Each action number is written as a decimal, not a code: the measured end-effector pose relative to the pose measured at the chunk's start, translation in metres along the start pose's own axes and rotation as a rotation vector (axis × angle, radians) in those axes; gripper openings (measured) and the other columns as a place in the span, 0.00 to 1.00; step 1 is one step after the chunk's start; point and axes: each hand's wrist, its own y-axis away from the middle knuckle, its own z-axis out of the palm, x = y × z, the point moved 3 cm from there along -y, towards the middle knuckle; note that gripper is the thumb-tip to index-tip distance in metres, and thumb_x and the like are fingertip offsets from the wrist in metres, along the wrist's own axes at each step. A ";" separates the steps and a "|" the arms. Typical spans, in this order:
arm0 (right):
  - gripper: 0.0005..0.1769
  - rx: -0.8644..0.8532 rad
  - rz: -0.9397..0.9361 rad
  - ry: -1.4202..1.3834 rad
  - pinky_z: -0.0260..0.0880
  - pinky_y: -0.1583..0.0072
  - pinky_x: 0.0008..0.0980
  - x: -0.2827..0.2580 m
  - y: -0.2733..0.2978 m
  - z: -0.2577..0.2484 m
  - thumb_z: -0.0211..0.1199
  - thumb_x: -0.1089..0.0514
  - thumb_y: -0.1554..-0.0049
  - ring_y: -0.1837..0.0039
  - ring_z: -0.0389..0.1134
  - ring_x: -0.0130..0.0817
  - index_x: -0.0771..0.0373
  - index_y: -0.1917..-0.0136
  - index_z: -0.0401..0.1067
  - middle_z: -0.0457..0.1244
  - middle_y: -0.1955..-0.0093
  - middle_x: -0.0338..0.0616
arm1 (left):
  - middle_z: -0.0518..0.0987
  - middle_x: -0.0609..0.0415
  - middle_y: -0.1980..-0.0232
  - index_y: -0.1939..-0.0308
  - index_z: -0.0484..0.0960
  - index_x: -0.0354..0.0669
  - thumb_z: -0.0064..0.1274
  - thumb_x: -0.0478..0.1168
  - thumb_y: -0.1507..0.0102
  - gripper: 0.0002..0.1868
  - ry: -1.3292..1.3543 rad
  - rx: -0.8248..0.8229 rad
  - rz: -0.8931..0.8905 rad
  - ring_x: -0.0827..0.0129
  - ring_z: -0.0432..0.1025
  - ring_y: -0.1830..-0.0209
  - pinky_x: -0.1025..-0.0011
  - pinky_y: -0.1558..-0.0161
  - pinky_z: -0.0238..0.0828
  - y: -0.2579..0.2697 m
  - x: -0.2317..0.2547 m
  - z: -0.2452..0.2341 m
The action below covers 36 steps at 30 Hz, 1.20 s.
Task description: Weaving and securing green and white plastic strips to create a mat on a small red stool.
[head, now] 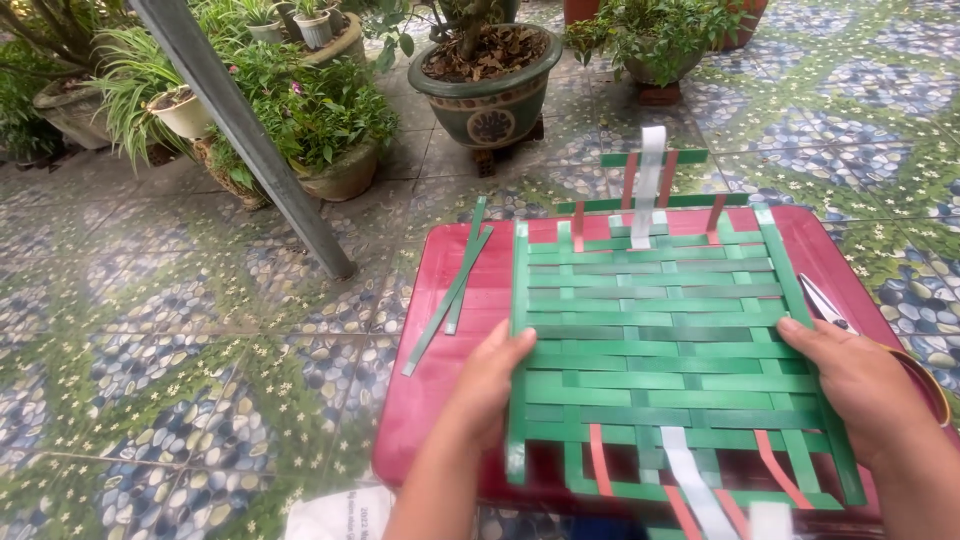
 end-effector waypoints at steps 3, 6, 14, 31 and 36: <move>0.32 0.035 0.022 0.082 0.56 0.42 0.41 -0.004 0.006 0.000 0.53 0.52 0.47 0.38 0.54 0.40 0.63 0.33 0.51 0.51 0.34 0.44 | 0.71 0.54 0.43 0.42 0.66 0.44 0.40 0.44 0.43 0.25 -0.360 0.071 0.032 0.68 0.65 0.43 0.71 0.45 0.60 -0.014 -0.009 -0.007; 0.32 0.016 0.032 0.115 0.53 0.39 0.39 -0.003 0.005 0.005 0.52 0.52 0.47 0.36 0.54 0.40 0.64 0.33 0.51 0.51 0.34 0.45 | 0.69 0.55 0.40 0.41 0.64 0.45 0.43 0.47 0.45 0.29 -0.640 0.188 0.057 0.70 0.64 0.40 0.72 0.42 0.58 -0.021 -0.012 -0.015; 0.35 -0.035 0.002 0.204 0.45 0.32 0.35 0.004 -0.006 0.010 0.50 0.50 0.49 0.30 0.47 0.37 0.64 0.32 0.47 0.44 0.29 0.43 | 0.71 0.54 0.48 0.51 0.73 0.51 0.42 0.50 0.44 0.20 -1.273 0.526 0.319 0.58 0.62 0.47 0.58 0.47 0.59 -0.041 0.009 -0.039; 0.26 -0.032 -0.105 0.747 0.60 0.43 0.39 0.018 -0.032 0.003 0.50 0.45 0.51 0.41 0.62 0.43 0.58 0.42 0.66 0.63 0.44 0.47 | 0.75 0.47 0.53 0.54 0.77 0.45 0.44 0.39 0.46 0.16 -1.379 0.575 -0.062 0.54 0.69 0.52 0.64 0.50 0.64 -0.091 0.014 -0.081; 0.25 0.015 -0.178 0.756 0.59 0.44 0.40 0.014 -0.027 0.003 0.48 0.46 0.51 0.42 0.61 0.44 0.55 0.43 0.67 0.62 0.45 0.44 | 0.73 0.43 0.51 0.53 0.71 0.38 0.32 0.39 0.42 0.18 -1.301 0.522 -0.038 0.51 0.67 0.51 0.60 0.50 0.62 -0.059 0.020 -0.067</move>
